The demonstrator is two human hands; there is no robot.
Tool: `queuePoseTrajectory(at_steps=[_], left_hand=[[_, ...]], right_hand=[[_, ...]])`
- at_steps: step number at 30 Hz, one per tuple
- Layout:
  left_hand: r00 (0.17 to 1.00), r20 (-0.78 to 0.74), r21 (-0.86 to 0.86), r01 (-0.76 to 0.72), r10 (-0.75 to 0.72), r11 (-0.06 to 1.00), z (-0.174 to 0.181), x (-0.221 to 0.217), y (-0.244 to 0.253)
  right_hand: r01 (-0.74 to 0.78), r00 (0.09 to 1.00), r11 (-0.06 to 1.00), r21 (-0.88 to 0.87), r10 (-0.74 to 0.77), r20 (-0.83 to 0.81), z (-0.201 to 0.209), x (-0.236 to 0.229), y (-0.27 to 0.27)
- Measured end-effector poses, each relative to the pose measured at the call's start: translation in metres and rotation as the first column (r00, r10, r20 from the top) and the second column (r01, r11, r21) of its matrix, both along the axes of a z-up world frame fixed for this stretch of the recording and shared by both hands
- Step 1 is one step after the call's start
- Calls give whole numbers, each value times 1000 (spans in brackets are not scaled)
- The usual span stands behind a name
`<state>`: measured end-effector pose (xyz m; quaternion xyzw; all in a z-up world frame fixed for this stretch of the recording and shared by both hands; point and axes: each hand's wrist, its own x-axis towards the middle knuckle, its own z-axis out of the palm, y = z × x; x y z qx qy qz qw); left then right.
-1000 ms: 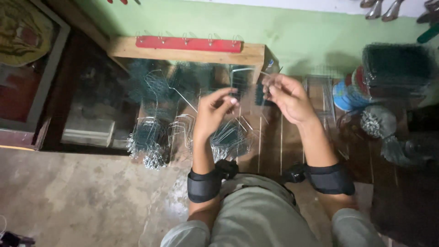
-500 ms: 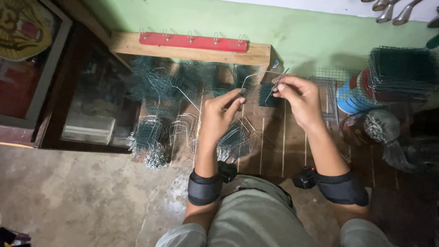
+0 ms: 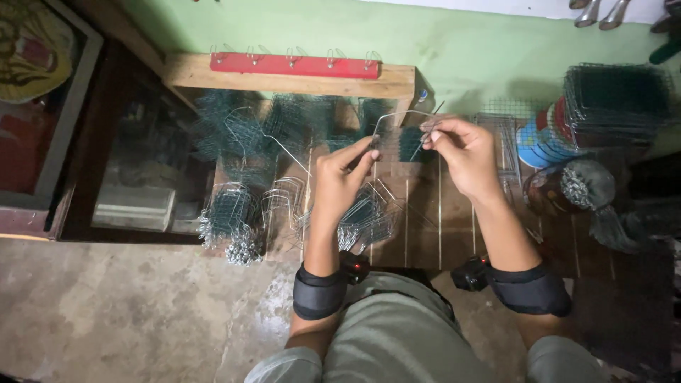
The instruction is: The person assembles a small wire basket by hand, inserting a bent wire frame into a wire mesh base and twisting the wire ends to secure it. The person handles multiple wire frames and mesh pieces on a wooden workbench.
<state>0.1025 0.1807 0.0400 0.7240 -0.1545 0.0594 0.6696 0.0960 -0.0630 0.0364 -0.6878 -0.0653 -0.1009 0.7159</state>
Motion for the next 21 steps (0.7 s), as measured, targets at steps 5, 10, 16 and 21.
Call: queuePoseTrajectory(at_steps=[5,10,16,21], left_hand=[[1000,-7,0,30,-30,1000,-12,1,-3],[996,-61,-9,70,-70,998,-16,-5,-9],[997,-5,-36,78,-78,996,-30,-5,-19],[994,-20,-74,102,-104,992,-25,-8,-39]], right_hand=[[96,990,993,-67,-89,106,-16,-5,-3],[122,970,991,-49,-108,219,-29,-12,-14],[81,996,996,-30,-82,-39,-8,-32,-23],[54,998,999,5,-53,-44,-7,-35,-43]])
